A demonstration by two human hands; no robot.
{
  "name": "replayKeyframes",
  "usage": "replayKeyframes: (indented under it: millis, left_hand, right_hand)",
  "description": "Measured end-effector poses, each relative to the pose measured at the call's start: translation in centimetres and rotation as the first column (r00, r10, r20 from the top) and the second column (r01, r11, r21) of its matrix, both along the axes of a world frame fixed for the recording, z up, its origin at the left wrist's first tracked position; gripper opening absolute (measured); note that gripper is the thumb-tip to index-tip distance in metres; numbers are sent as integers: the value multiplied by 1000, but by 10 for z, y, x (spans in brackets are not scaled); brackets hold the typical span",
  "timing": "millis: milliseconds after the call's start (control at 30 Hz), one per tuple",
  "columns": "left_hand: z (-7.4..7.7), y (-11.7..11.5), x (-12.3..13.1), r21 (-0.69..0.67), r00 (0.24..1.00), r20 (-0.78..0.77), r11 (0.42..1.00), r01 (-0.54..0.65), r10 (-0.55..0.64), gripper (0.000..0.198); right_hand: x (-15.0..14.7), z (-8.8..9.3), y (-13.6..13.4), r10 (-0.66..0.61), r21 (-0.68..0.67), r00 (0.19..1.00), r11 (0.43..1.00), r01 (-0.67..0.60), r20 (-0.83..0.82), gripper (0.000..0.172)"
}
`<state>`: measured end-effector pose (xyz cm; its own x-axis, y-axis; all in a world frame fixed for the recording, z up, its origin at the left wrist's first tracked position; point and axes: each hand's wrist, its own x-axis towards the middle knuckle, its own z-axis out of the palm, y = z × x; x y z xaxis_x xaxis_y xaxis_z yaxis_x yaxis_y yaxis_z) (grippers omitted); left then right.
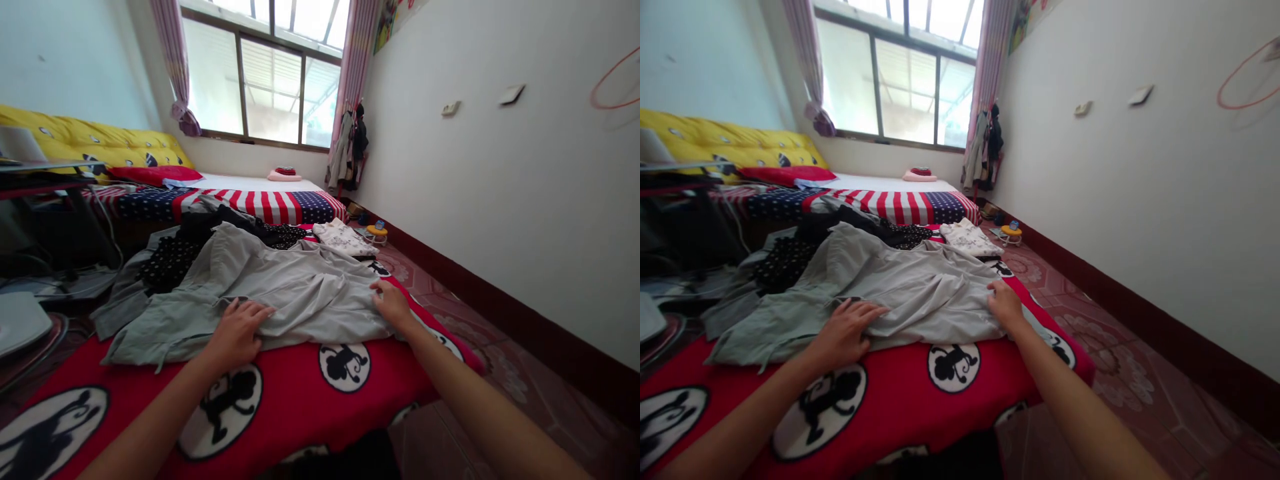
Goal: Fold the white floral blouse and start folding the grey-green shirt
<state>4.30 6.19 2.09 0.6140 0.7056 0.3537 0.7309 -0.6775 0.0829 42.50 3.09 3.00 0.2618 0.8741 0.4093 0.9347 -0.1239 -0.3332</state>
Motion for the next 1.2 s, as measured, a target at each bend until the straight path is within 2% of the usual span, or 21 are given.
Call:
replayKeyframes:
  millis: [100, 233, 333, 433, 533, 600, 700, 767, 867, 967, 1033, 1133, 1200]
  left_hand:
    - [10, 11, -13, 1, 993, -119, 1000, 16, -16, 66]
    - [18, 21, -21, -14, 966, -249, 997, 75, -76, 58]
    - [25, 27, -21, -2, 949, -282, 989, 148, -143, 45]
    - [42, 41, -19, -5, 949, -268, 986, 168, -164, 29]
    - [76, 62, -13, 24, 982, -149, 993, 117, -112, 28]
    - [107, 76, -6, 73, 996, 43, 994, 77, -80, 31]
    - [154, 89, 4, 131, 953, 300, 991, 8, -47, 32]
    - [180, 92, 10, 157, 923, 383, 987, -29, -34, 30]
    - [206, 89, 13, 183, 882, 466, 983, -19, -70, 28]
    - [216, 83, 7, 201, 853, 507, 979, 22, -123, 28]
    - [218, 79, 1, 206, 852, 502, 977, 45, -145, 34]
    - [219, 75, -11, 194, 874, 467, 980, 45, -133, 48]
    - [217, 77, -19, 192, 887, 449, 981, 19, -105, 49]
  right_hand:
    - [-7, -5, 26, 2, -53, 999, 999, -4, -42, 20]
    - [-19, -5, 49, -37, -25, 996, 999, 35, -77, 19]
    - [-36, -1, 48, -32, 81, 996, 996, 38, -78, 20]
    - [-61, -3, 32, 94, 198, 991, 977, -73, -97, 13]
    - [-86, -11, 9, 254, 214, 959, 951, -224, -123, 8]
    - [-99, -16, -4, 343, 203, 933, 927, -316, -113, 9]
    - [-109, -16, -13, 417, 240, 907, 888, -391, -65, 10]
    - [-108, -12, -9, 388, 320, 921, 878, -356, -38, 14]
    - [-98, -5, 10, 218, 409, 976, 893, -189, -24, 40]
    - [-81, 0, 34, 49, 370, 998, 929, -28, -47, 66]
    - [-71, 3, 48, 13, 245, 996, 969, 9, -88, 67]
    - [-59, 10, 59, 60, 10, 986, 998, -59, -154, 39]
    - [-53, 14, 62, 43, -26, 983, 998, -48, -179, 20]
